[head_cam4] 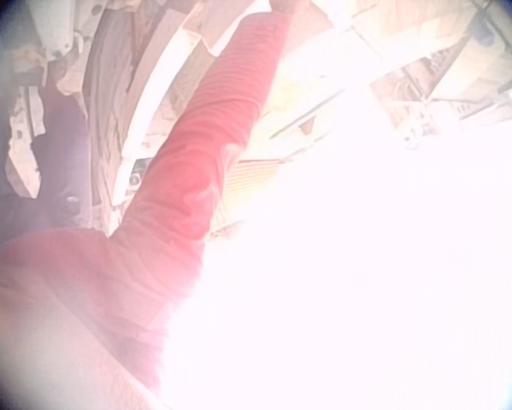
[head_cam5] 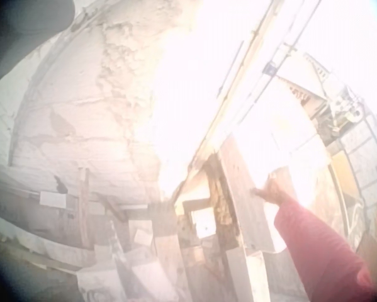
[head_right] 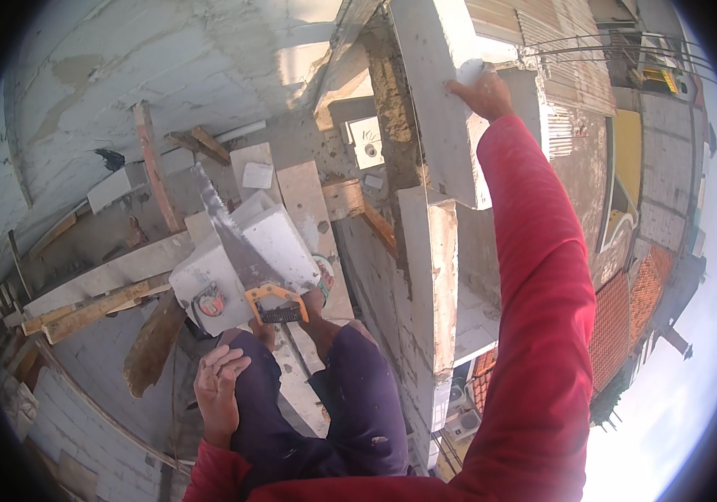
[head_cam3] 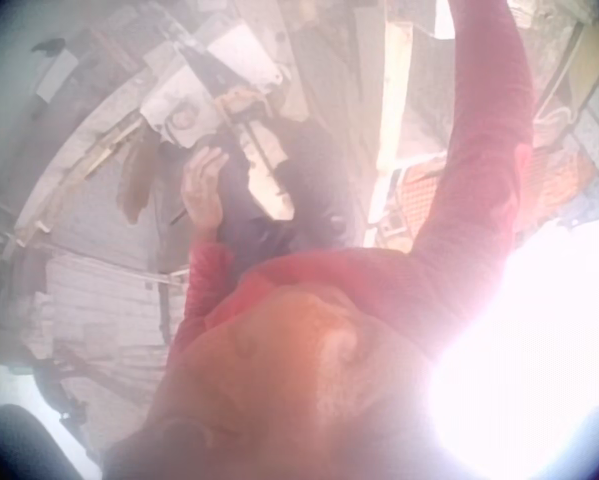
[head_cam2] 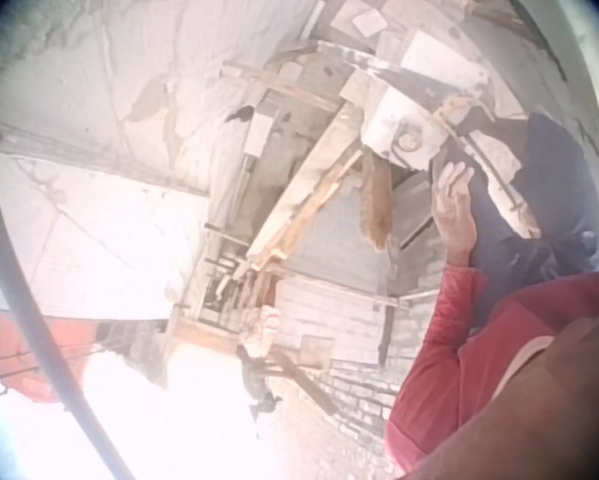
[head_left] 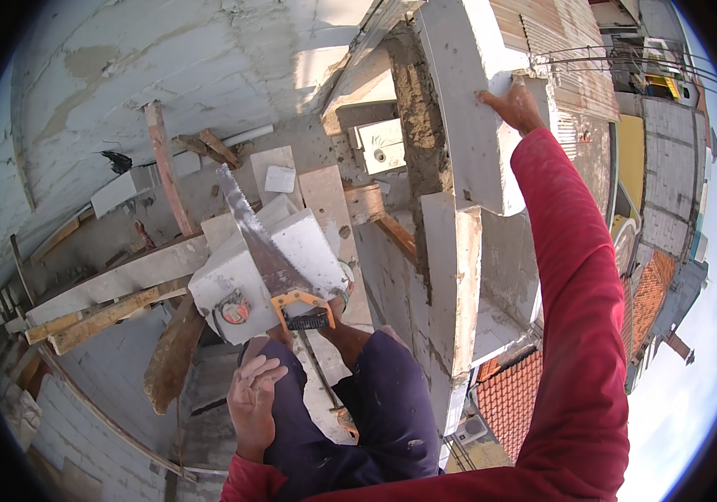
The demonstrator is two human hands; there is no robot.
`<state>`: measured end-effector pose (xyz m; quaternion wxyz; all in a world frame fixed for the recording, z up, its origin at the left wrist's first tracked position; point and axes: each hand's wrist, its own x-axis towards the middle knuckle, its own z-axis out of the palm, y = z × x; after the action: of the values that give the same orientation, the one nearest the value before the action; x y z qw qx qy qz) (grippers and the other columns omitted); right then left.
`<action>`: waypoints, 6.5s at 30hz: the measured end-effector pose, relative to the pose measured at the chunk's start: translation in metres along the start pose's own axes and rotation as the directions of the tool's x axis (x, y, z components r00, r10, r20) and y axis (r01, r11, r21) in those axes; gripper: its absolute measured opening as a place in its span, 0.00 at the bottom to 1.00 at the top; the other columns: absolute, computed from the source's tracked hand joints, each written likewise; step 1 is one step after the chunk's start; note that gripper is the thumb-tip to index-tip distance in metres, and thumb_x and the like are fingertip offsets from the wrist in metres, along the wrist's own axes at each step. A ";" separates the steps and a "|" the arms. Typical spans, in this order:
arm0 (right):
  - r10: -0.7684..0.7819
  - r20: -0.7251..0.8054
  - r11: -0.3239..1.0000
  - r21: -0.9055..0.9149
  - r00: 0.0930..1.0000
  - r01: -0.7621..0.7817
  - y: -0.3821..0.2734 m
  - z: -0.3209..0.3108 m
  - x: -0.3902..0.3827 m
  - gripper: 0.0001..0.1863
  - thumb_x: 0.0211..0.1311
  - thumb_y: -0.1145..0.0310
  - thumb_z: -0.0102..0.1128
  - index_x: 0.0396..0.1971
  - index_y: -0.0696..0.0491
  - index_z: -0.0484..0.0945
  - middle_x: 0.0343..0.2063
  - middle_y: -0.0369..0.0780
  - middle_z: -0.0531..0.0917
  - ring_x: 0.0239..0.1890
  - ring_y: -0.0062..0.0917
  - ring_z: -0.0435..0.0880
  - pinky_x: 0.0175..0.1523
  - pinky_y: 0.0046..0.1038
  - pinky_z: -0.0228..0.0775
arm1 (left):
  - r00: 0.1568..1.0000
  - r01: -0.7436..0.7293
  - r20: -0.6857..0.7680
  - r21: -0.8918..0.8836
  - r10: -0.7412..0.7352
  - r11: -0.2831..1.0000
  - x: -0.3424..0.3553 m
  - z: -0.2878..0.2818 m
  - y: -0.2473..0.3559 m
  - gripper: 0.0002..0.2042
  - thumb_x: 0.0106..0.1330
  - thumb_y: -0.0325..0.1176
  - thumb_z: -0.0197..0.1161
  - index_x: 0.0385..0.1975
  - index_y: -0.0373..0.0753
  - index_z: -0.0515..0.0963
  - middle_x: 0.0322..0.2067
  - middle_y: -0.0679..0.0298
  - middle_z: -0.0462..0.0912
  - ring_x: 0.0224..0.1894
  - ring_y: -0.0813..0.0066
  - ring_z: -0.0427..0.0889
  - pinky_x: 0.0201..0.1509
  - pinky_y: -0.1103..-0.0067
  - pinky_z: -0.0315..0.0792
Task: The person applies mortar to the back of a white tile using a trowel and then places it onto a curved wall section. They adjust the tile's position and press it into place, repeating the process with additional tiles.
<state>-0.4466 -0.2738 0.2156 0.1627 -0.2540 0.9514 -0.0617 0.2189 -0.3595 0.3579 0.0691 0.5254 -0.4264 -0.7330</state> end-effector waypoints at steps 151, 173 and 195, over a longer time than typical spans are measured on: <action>0.017 -0.015 1.000 0.005 1.000 -0.017 -0.039 0.056 0.004 0.41 0.49 0.38 0.71 0.48 0.64 0.85 0.43 0.52 0.88 0.45 0.42 0.89 0.52 0.39 0.80 | 0.724 -0.001 0.686 0.107 -0.073 0.994 0.358 0.334 -0.128 0.47 0.74 0.58 0.56 0.81 0.45 0.36 0.81 0.49 0.40 0.81 0.49 0.45 0.80 0.52 0.50; -0.220 -0.224 0.947 -0.281 0.949 0.153 -0.013 0.084 0.022 0.56 0.58 0.26 0.57 0.75 0.54 0.61 0.44 0.61 0.86 0.48 0.53 0.88 0.57 0.45 0.78 | 0.729 -0.025 0.683 0.091 -0.044 0.995 0.355 0.355 -0.039 0.67 0.58 0.52 0.77 0.78 0.37 0.23 0.72 0.45 0.62 0.69 0.51 0.71 0.72 0.46 0.64; -0.240 -0.237 0.953 -0.240 0.941 0.183 -0.008 0.091 0.026 0.54 0.59 0.26 0.57 0.77 0.48 0.60 0.44 0.59 0.87 0.48 0.51 0.89 0.57 0.45 0.79 | 0.764 -0.005 0.639 0.149 -0.092 0.989 0.362 0.364 -0.038 0.64 0.60 0.48 0.75 0.78 0.42 0.22 0.68 0.47 0.69 0.64 0.50 0.77 0.66 0.45 0.69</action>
<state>-0.4333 -0.2975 0.1243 -0.0012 -0.3609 0.9325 -0.0093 -0.2282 -0.3333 0.1042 -0.1358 0.2556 -0.4629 -0.8378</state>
